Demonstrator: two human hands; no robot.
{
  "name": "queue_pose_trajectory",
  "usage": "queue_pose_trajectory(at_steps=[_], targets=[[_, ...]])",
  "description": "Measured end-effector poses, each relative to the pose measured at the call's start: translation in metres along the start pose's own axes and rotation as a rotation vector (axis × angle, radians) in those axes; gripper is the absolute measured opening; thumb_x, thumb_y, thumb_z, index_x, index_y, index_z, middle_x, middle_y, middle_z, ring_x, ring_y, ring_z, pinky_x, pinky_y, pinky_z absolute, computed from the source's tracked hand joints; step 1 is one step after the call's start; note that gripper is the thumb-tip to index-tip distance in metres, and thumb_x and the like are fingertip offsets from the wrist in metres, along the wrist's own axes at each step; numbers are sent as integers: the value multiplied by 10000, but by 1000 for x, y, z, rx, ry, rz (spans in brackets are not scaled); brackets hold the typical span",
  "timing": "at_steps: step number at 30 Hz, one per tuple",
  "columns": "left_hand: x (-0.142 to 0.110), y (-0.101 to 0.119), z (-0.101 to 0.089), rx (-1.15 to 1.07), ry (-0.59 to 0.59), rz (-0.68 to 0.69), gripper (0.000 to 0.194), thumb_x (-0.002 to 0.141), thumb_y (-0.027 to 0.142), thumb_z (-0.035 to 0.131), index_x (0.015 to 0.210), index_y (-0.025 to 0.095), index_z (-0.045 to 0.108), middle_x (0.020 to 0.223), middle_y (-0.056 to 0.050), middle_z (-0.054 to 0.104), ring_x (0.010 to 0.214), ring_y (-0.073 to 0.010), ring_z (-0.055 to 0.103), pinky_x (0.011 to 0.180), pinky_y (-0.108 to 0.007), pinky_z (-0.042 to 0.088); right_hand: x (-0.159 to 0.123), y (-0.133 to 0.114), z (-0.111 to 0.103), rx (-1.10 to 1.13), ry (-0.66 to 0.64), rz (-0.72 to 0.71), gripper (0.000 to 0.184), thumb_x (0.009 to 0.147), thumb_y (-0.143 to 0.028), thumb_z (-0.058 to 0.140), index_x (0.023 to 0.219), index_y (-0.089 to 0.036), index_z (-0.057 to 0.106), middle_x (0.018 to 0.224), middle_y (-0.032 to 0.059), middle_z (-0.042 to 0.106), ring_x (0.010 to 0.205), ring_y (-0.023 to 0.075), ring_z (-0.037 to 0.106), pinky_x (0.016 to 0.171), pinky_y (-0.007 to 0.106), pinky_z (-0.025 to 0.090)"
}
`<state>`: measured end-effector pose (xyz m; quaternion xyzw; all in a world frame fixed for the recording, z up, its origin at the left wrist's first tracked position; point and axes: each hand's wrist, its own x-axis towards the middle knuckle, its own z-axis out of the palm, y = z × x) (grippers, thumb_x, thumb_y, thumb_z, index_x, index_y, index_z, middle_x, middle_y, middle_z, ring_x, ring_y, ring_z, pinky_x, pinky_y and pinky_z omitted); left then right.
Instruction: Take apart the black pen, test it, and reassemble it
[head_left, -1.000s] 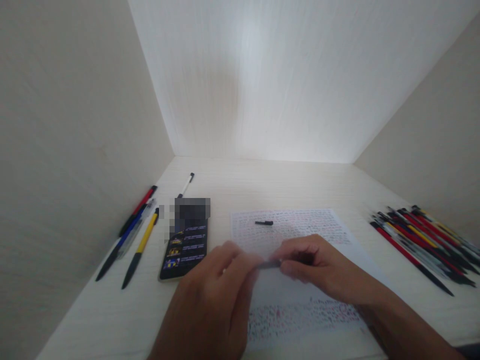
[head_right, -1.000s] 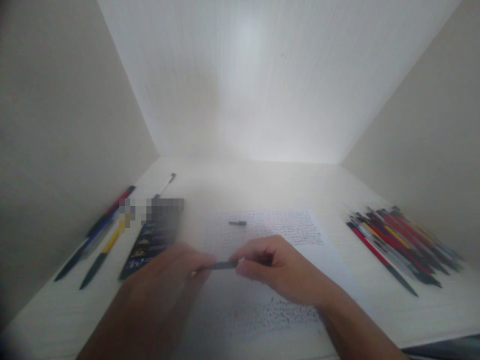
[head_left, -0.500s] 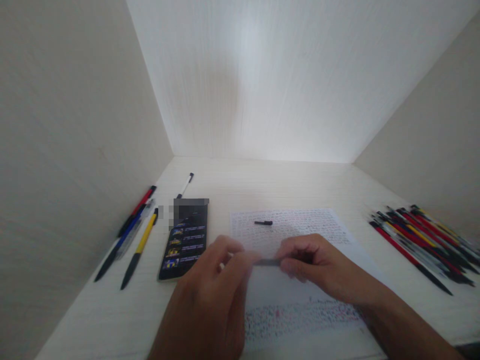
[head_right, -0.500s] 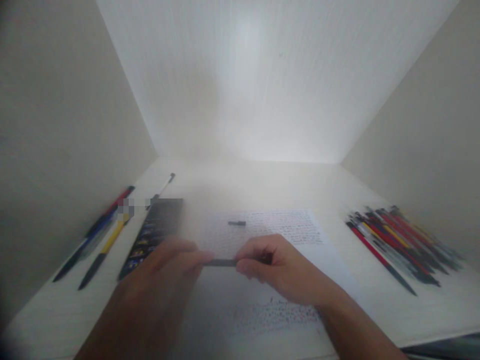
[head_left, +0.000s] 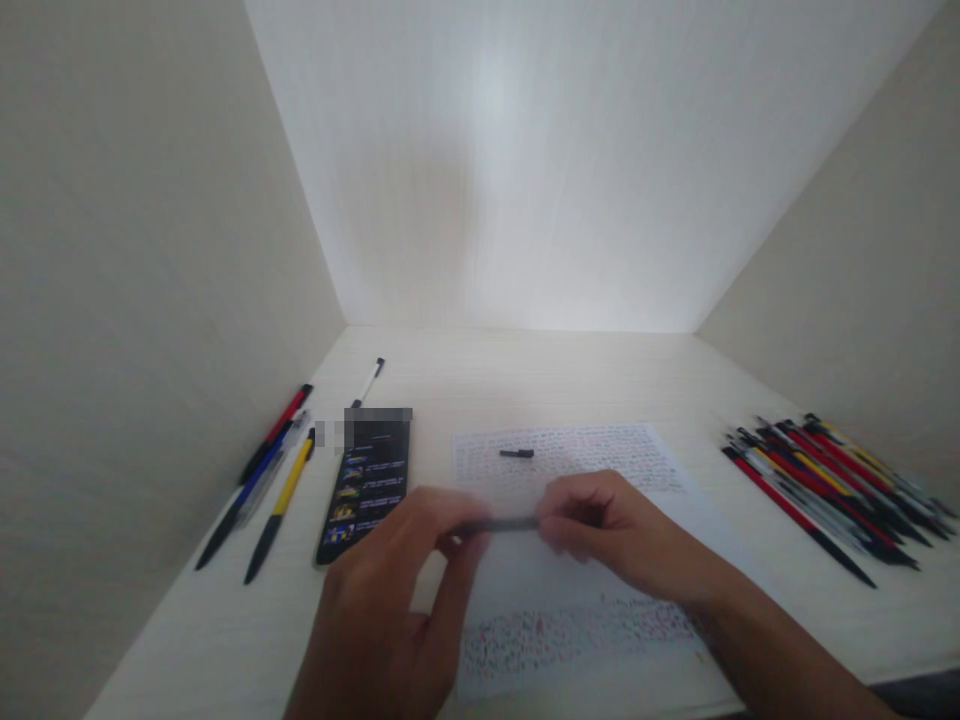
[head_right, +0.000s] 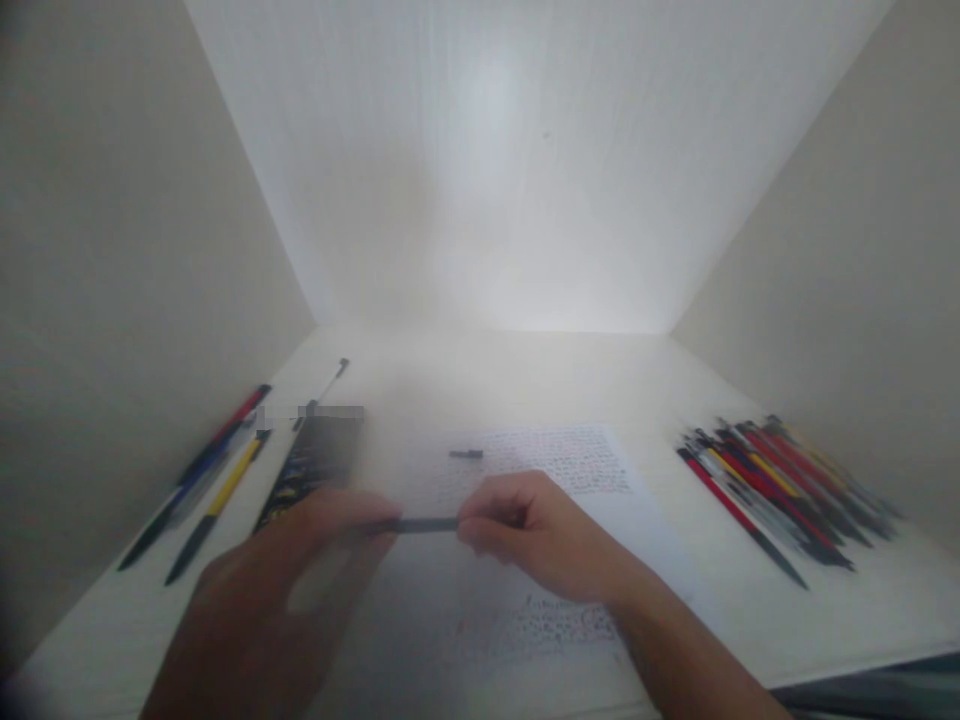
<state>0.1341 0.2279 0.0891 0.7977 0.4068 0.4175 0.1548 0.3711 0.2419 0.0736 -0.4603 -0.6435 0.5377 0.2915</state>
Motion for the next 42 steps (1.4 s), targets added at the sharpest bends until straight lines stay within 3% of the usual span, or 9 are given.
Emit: queue_pose_trajectory(at_steps=[5,11,16,20,24,28,32,38,42], targets=[[5,-8,12,-88,40,-263,122,870,231,595,981,236,644,907,-26,710,798,-187,689,730,-331,586,7,2,2,-133,62,-57,211,890,-327,610,776,-159,668,690,-1,587,635,113,499,573,243,366],[28,-15,33,-615,180,-536,314,809,271,693,1077,162,570,891,-61,729,747,-192,712,691,-331,614,9,-3,10,-374,201,-189,245,935,-303,510,831,-171,689,777,26,668,722,156,566,664,273,393],[58,-15,46,-828,259,-555,426,766,279,739,1113,121,552,871,-88,706,801,-223,713,719,-369,620,19,-5,6,-400,342,-248,253,939,-301,490,885,-171,699,707,17,647,666,149,557,639,262,380],[87,-23,52,-929,255,-550,416,743,233,733,1088,120,530,874,-78,680,780,-190,697,740,-373,609,45,-11,-21,-498,301,-279,268,931,-287,494,861,-145,710,669,25,647,611,128,524,611,254,366],[114,-43,56,-790,301,-513,365,717,210,719,1022,126,535,787,-37,649,649,-160,670,649,-354,601,71,-17,-55,-659,150,-265,266,926,-247,488,874,-134,722,732,48,686,633,123,549,627,255,378],[128,-67,62,-618,228,-486,306,713,204,700,972,142,549,717,-17,637,580,-158,659,572,-305,574,78,-6,-75,-727,144,-265,250,913,-216,496,880,-139,731,824,77,718,714,150,584,677,273,393],[127,-81,65,-322,134,-355,242,743,239,694,957,162,612,726,-31,659,578,-153,651,539,-248,510,78,12,-84,-879,145,-305,253,906,-189,495,926,-166,745,924,91,729,790,172,604,741,291,409],[119,-70,54,127,36,-160,287,835,227,603,1118,197,639,814,-41,685,662,-161,632,673,-275,488,79,16,-87,-1087,156,-291,237,915,-213,525,975,-186,753,954,99,688,853,183,600,788,300,425],[108,-57,56,266,14,-24,330,878,158,487,1188,173,601,1019,-100,668,920,-213,622,888,-352,469,74,8,-81,-1191,164,-273,236,935,-248,527,990,-207,752,949,103,661,798,179,587,723,306,416]])
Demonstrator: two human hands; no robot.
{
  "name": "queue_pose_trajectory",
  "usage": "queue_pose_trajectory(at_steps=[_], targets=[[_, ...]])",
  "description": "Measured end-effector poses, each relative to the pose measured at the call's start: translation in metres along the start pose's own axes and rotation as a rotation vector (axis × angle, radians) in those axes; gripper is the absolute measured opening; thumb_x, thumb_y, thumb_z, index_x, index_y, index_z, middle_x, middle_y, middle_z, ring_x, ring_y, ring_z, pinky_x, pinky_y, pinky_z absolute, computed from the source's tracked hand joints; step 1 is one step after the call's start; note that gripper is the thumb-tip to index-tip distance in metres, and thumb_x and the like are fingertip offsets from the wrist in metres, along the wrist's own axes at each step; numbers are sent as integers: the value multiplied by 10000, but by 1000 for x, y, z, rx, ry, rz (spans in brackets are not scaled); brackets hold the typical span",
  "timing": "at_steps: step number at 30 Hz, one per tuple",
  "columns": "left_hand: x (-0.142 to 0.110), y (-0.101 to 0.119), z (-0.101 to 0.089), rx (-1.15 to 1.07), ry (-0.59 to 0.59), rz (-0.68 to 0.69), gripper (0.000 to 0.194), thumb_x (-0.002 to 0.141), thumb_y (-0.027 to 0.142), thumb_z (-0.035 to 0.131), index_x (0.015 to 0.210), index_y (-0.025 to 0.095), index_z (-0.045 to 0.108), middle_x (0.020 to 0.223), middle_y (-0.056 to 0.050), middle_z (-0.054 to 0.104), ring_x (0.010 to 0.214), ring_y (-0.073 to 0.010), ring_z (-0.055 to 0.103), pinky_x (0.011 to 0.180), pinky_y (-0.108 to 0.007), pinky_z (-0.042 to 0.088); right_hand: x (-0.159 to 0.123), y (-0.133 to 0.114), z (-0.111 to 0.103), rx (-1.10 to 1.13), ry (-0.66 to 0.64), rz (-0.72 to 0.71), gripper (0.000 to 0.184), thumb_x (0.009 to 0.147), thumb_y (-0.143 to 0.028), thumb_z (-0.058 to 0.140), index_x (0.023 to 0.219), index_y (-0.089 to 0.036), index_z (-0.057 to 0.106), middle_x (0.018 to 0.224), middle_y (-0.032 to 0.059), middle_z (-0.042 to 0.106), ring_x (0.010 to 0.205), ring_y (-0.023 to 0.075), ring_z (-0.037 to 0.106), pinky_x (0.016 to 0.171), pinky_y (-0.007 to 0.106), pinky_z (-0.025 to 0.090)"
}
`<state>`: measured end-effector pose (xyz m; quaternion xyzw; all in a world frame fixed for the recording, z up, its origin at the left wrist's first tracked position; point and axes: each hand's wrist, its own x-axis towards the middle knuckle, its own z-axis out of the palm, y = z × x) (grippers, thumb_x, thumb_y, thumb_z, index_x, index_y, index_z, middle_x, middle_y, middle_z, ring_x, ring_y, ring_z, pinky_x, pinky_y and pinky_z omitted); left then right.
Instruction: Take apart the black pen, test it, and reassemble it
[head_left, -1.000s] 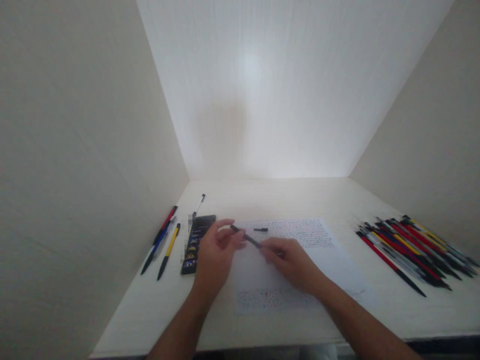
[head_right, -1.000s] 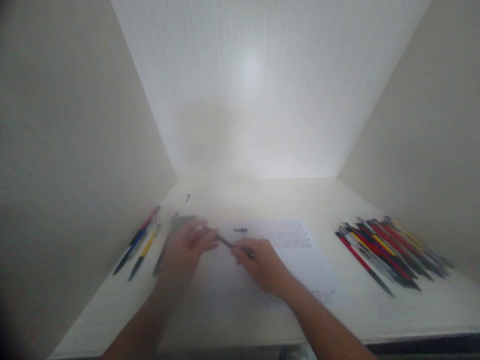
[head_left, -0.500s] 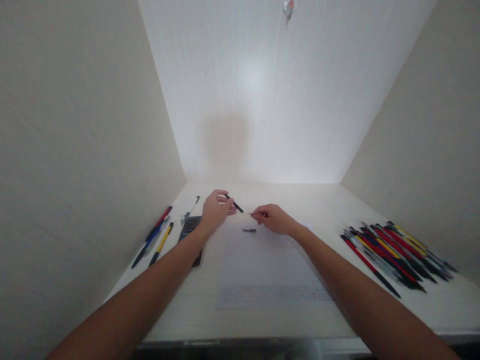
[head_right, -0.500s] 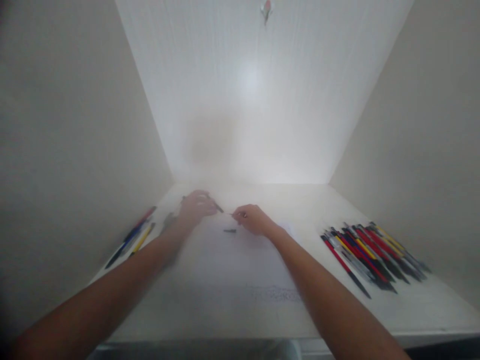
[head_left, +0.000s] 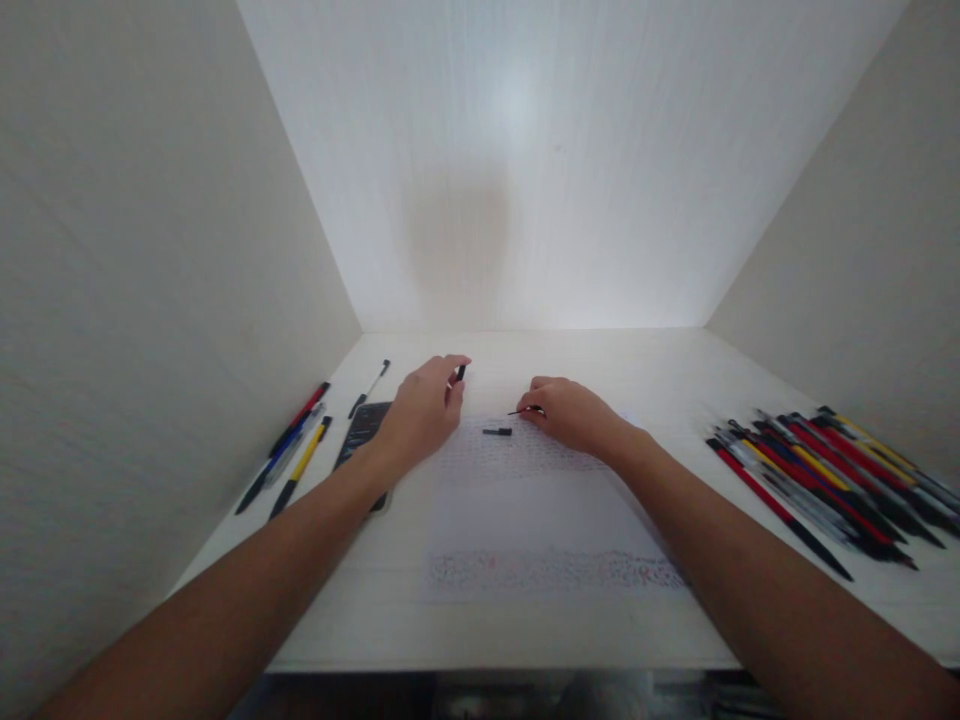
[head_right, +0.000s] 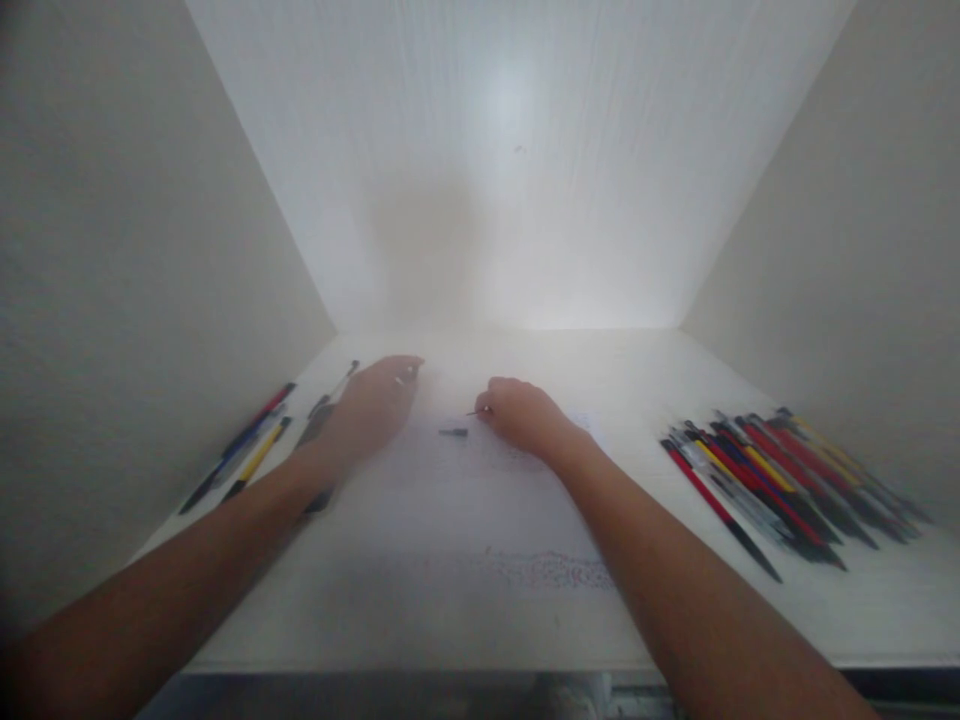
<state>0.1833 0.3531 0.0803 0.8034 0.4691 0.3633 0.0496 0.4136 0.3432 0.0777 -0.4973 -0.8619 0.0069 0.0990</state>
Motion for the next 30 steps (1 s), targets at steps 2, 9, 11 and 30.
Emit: queue_pose_trajectory(at_steps=[2,9,11,30], targets=[[-7,7,3,34,-46,63,362,883,121,431,1215,149,574,1115,-127,626,1003,-226,596,933,-378,452,-1,-4,-3,-52,-6,-5,239,940,-254,521,977,-212,754,925,99,657,763,177,583,688,310,404],[-27,32,10,154,-325,139,405,820,59,395,1192,134,535,1072,-130,577,743,-182,592,704,-336,481,-1,-7,-9,-85,-2,-1,212,910,-204,542,920,-224,753,870,77,661,715,164,578,672,302,403],[-31,37,10,168,-391,161,363,829,75,395,1159,135,535,1035,-131,586,699,-185,589,652,-333,470,-1,-5,-9,-45,6,-12,207,901,-186,548,910,-224,751,871,75,661,730,163,586,695,298,415],[-34,43,14,283,-416,199,181,961,279,443,1063,182,557,929,-84,676,771,-220,649,640,-337,460,-5,22,-8,11,79,-77,200,897,-180,562,893,-215,758,875,63,636,746,163,595,713,299,453]])
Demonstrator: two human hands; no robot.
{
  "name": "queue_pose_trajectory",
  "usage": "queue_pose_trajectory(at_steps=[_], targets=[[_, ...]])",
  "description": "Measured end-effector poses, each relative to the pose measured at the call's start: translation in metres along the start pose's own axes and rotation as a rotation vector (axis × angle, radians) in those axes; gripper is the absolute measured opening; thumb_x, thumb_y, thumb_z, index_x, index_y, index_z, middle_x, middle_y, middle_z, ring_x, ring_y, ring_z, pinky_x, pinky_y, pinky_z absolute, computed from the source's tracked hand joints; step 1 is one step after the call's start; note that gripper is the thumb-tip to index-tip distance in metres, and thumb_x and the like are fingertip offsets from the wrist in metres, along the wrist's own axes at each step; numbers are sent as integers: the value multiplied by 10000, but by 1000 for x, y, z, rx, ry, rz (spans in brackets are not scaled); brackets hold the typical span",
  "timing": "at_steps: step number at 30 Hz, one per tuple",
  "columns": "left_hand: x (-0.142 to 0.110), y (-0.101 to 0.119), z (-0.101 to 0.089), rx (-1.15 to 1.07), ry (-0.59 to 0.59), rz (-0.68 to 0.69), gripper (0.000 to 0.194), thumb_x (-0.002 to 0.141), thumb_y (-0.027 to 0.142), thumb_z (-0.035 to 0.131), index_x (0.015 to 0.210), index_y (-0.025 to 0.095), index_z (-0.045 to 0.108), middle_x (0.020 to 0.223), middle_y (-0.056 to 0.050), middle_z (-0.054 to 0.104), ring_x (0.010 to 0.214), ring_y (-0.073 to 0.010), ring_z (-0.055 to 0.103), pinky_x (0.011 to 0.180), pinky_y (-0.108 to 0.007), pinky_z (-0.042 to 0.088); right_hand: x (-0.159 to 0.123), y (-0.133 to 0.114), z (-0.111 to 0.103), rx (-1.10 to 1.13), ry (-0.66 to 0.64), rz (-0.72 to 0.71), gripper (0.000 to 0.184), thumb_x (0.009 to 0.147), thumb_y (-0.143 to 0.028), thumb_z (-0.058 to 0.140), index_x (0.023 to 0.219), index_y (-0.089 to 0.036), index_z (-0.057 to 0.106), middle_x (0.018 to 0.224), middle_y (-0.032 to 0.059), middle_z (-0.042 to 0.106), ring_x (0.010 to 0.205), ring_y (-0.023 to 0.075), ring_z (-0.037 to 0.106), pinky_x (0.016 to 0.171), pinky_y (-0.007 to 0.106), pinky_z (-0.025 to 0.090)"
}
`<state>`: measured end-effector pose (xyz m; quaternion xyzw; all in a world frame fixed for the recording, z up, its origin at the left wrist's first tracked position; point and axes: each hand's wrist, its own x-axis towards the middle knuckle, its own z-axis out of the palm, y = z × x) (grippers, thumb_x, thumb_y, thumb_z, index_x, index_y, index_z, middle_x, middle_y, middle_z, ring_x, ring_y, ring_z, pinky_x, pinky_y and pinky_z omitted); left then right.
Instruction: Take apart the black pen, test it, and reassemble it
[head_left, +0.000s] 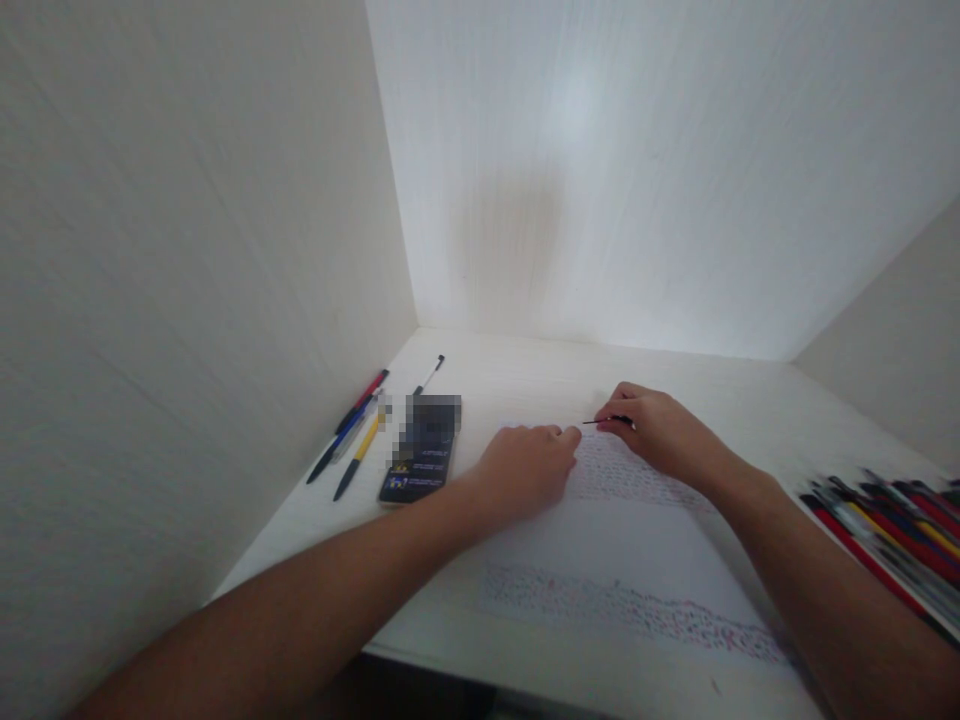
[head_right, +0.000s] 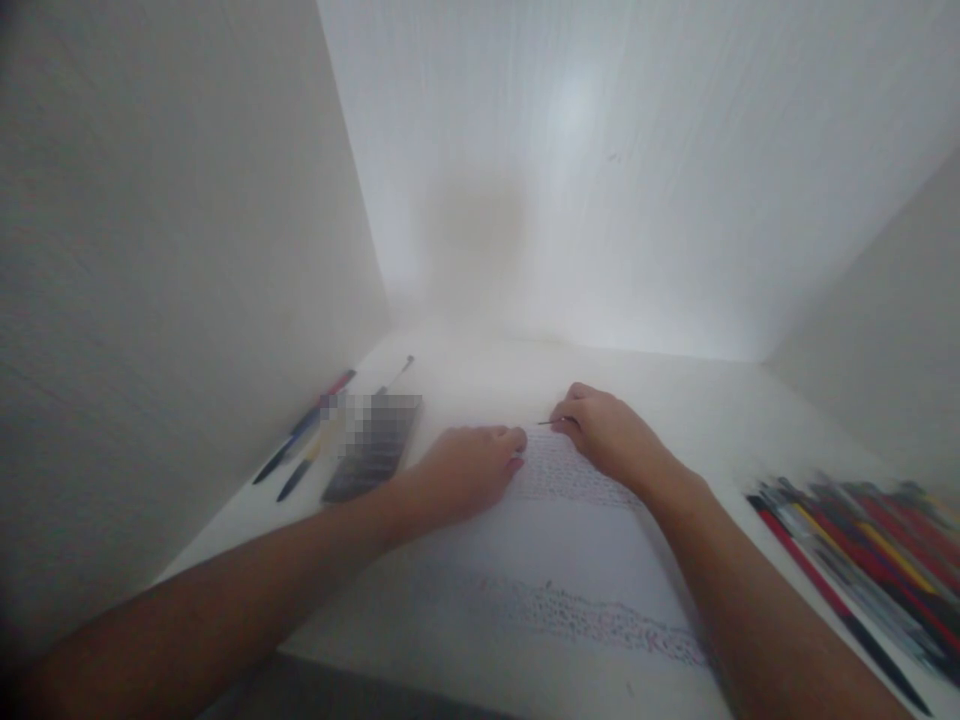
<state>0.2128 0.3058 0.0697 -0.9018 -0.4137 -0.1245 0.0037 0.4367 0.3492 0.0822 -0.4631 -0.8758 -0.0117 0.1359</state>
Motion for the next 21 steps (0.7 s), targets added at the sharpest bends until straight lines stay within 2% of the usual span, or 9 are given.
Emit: queue_pose_trajectory(at_steps=[6,12,17,21], targets=[[6,-6,0,31,84,-151,239,973,374,463,1132,216,544,1011,-54,694,798,-213,659,626,-322,440,0,-1,2,40,56,-55,178,895,-194,591,867,-250,758,855,41,635,709,157,590,687,306,460],[7,-11,0,90,56,-151,232,989,274,380,974,203,600,912,-44,688,703,-193,639,571,-314,399,1,-19,3,131,81,-79,169,880,-159,608,859,-245,752,871,36,645,733,162,605,701,310,475],[7,-9,-5,71,70,-150,260,989,349,390,1020,203,603,937,-56,680,734,-196,637,591,-314,406,2,-25,5,203,100,-88,180,859,-113,614,861,-231,750,875,33,653,752,158,617,721,310,486],[7,-10,-4,84,37,-141,272,991,297,366,976,202,620,896,-55,676,707,-191,628,590,-316,402,2,-29,6,263,108,-85,197,847,-90,607,859,-226,750,882,37,658,765,159,619,732,312,494]])
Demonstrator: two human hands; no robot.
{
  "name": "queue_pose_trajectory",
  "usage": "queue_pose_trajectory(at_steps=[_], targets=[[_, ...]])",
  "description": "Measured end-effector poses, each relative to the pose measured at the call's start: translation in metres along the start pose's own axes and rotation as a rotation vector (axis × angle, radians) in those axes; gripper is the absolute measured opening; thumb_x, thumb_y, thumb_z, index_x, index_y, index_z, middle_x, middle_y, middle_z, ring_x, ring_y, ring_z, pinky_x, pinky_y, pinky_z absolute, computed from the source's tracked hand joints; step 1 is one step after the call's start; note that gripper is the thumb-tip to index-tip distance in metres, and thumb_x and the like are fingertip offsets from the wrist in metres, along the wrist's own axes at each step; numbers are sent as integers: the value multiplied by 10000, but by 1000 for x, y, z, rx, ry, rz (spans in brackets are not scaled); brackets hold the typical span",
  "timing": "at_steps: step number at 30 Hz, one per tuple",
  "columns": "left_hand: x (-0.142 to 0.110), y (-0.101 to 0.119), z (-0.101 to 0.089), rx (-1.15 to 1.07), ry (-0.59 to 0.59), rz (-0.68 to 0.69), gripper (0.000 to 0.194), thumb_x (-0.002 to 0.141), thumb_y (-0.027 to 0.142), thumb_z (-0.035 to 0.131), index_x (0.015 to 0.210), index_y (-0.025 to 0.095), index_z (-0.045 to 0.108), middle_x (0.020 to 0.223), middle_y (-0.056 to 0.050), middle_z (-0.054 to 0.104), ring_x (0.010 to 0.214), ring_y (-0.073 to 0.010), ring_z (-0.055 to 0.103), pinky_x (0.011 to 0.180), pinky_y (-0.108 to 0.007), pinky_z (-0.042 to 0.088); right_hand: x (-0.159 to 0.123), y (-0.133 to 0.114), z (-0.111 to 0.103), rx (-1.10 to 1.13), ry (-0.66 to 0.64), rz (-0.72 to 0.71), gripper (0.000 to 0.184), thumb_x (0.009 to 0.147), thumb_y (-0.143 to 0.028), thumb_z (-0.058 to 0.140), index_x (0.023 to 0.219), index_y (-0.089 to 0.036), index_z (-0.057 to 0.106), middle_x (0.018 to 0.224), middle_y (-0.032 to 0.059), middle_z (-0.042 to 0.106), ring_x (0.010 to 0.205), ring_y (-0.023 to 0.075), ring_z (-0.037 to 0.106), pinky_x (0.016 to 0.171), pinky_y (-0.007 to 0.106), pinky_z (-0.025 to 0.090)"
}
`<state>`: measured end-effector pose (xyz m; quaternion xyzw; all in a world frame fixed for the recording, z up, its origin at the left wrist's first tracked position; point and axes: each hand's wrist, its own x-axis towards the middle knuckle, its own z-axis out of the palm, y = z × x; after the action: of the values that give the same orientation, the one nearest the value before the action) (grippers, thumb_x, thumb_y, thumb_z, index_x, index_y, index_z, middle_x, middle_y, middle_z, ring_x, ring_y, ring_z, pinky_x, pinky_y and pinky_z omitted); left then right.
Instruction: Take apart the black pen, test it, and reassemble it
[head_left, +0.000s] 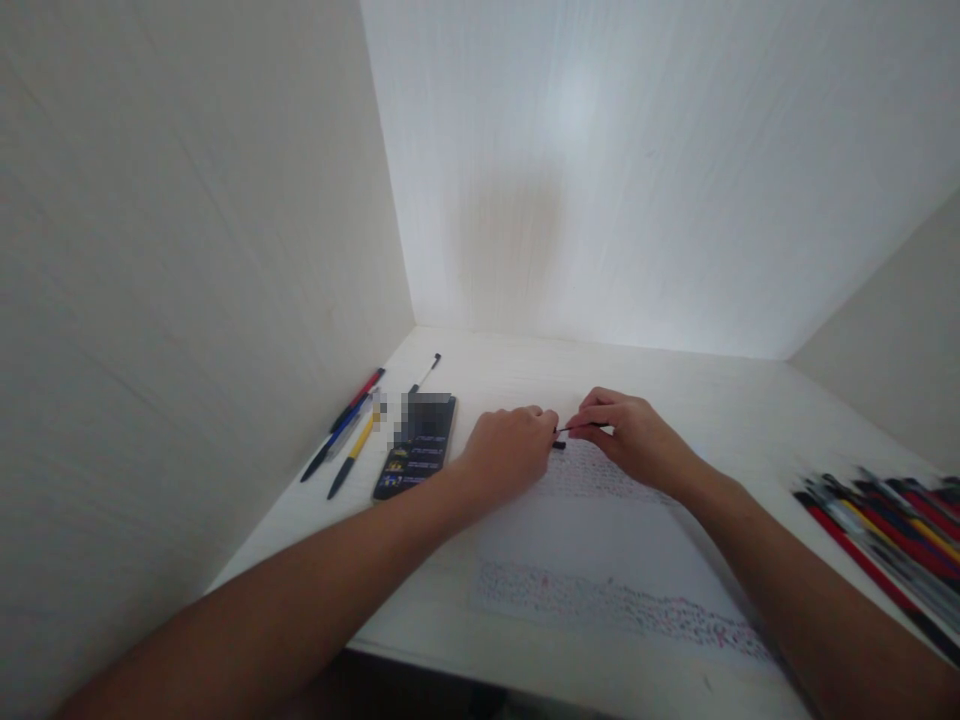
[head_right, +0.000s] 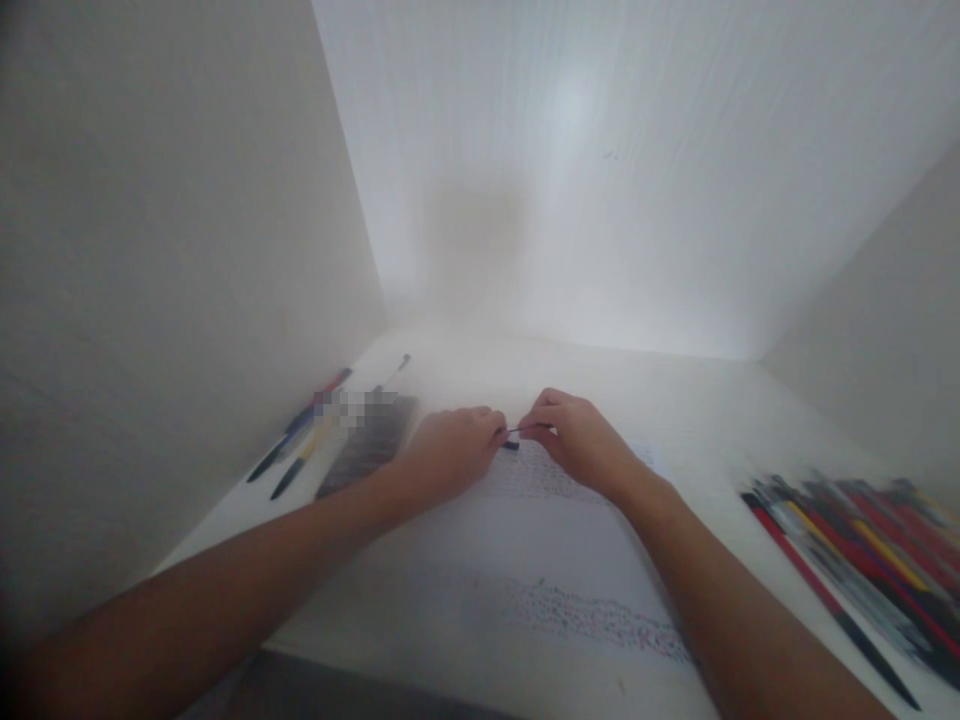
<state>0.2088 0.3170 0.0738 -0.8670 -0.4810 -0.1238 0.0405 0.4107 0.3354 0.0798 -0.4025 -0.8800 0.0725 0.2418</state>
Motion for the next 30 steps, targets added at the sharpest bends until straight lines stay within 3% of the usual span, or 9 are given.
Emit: queue_pose_trajectory(at_steps=[8,12,15,19,24,30], targets=[[1,-5,0,11,18,-27,250,971,290,399,942,204,632,863,-54,685,700,-200,630,575,-314,393,0,8,-2,-72,38,-2,146,841,-144,634,816,-231,747,852,49,694,819,213,603,755,367,478],[-1,-3,-3,-5,31,-24,246,969,316,410,956,200,627,879,-54,683,713,-195,630,591,-316,404,0,12,-5,-37,153,58,116,849,-229,644,817,-249,754,853,43,725,830,230,598,782,409,458],[-2,0,-3,-43,48,2,243,962,363,441,970,206,625,927,-51,686,746,-195,634,612,-316,423,2,12,-1,145,268,211,112,840,-316,662,845,-251,753,857,38,728,759,206,601,732,396,455],[-2,4,-1,-116,79,5,255,938,421,506,1031,217,626,972,-37,697,790,-199,649,662,-324,458,5,5,8,571,373,399,167,802,-383,703,851,-225,724,815,36,710,682,165,583,651,341,451],[-1,5,-2,-137,85,-16,274,946,424,491,1032,204,630,972,-42,706,792,-204,656,652,-317,460,6,-3,19,912,359,425,178,793,-372,718,785,-200,675,817,33,676,703,139,581,660,303,468],[0,1,-5,-84,41,-65,259,958,389,454,994,210,638,926,-50,707,763,-202,648,622,-308,432,5,-6,21,975,311,440,198,788,-370,719,770,-194,631,817,44,673,714,145,611,741,338,535]])
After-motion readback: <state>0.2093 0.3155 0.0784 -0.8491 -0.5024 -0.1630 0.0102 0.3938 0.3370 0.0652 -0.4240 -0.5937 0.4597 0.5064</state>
